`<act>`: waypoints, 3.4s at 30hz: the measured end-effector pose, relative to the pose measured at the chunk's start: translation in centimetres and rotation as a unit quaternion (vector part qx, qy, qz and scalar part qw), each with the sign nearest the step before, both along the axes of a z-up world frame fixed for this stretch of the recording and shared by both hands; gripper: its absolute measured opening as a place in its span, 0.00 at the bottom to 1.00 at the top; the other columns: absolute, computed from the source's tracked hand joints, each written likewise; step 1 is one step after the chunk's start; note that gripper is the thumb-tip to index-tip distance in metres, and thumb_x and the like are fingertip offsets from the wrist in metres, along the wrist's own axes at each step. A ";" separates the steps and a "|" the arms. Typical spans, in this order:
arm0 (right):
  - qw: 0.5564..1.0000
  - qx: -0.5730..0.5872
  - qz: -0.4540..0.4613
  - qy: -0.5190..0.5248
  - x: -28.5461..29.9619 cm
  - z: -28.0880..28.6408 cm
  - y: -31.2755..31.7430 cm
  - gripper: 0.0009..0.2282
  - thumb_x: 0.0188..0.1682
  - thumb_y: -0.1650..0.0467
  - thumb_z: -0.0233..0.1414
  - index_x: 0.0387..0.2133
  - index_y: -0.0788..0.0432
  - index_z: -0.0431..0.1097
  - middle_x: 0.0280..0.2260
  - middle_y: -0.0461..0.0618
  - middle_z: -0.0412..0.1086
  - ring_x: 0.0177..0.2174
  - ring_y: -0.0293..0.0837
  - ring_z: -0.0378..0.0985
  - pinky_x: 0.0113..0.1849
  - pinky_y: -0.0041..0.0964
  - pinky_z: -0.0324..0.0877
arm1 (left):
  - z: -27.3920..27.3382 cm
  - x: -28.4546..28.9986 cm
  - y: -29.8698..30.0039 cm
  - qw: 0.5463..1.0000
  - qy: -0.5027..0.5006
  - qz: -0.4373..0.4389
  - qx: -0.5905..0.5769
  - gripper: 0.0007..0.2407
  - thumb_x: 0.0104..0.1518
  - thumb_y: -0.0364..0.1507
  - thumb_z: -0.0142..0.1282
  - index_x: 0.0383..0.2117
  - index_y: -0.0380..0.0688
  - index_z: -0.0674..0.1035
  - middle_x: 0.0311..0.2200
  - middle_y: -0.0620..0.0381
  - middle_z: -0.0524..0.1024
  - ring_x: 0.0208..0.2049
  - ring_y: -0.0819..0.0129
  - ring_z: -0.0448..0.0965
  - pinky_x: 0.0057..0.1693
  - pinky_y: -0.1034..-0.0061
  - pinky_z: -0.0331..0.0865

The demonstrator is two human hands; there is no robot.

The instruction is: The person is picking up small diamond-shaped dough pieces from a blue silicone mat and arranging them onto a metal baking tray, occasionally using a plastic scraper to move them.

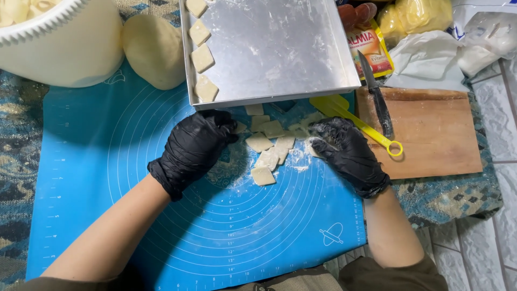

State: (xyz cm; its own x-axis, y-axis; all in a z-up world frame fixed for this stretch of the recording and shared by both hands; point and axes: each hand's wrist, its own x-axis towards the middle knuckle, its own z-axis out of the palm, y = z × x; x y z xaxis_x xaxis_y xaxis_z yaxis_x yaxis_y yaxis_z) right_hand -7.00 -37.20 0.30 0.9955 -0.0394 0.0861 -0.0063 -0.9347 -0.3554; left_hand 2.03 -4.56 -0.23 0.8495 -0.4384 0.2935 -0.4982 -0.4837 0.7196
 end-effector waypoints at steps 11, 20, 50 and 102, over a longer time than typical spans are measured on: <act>0.947 -0.205 0.216 -0.123 -1.1 -1.0 7.7 0.30 0.48 0.40 0.45 0.63 0.30 0.62 0.63 0.42 0.63 0.64 0.54 0.59 0.60 0.61 0.50 | -2.8 -0.7 -2.1 0.934 -0.284 0.170 0.133 0.14 0.70 0.43 0.50 0.37 0.47 0.81 0.31 0.54 0.76 0.32 0.52 0.80 0.37 0.63 0.74; 0.918 -0.286 0.171 -0.216 0.0 -0.1 7.5 0.24 0.59 0.60 0.45 0.67 0.54 0.58 0.57 0.66 0.66 0.58 0.64 0.67 0.59 0.57 0.61 | 5.2 -3.5 -1.6 0.950 0.230 0.071 -0.197 0.09 0.67 0.34 0.50 0.38 0.45 0.79 0.29 0.53 0.83 0.39 0.52 0.85 0.41 0.74 0.76; 0.994 0.073 -0.059 0.046 -1.3 6.2 0.6 0.13 0.49 0.65 0.57 0.42 0.60 0.77 0.42 0.63 0.73 0.46 0.64 0.73 0.55 0.54 0.65 | 4.9 -3.6 -4.8 0.950 0.232 -0.031 -0.207 0.06 0.63 0.31 0.56 0.37 0.43 0.81 0.27 0.45 0.84 0.33 0.49 0.87 0.36 0.70 0.79; 0.991 -0.016 -0.069 -0.117 0.1 4.3 -1.7 0.14 0.56 0.73 0.54 0.55 0.60 0.70 0.68 0.58 0.57 0.60 0.65 0.66 0.59 0.56 0.60 | -0.3 -5.1 4.3 0.951 0.143 0.007 -0.273 0.08 0.62 0.28 0.55 0.43 0.42 0.81 0.36 0.54 0.83 0.36 0.63 0.87 0.44 0.72 0.83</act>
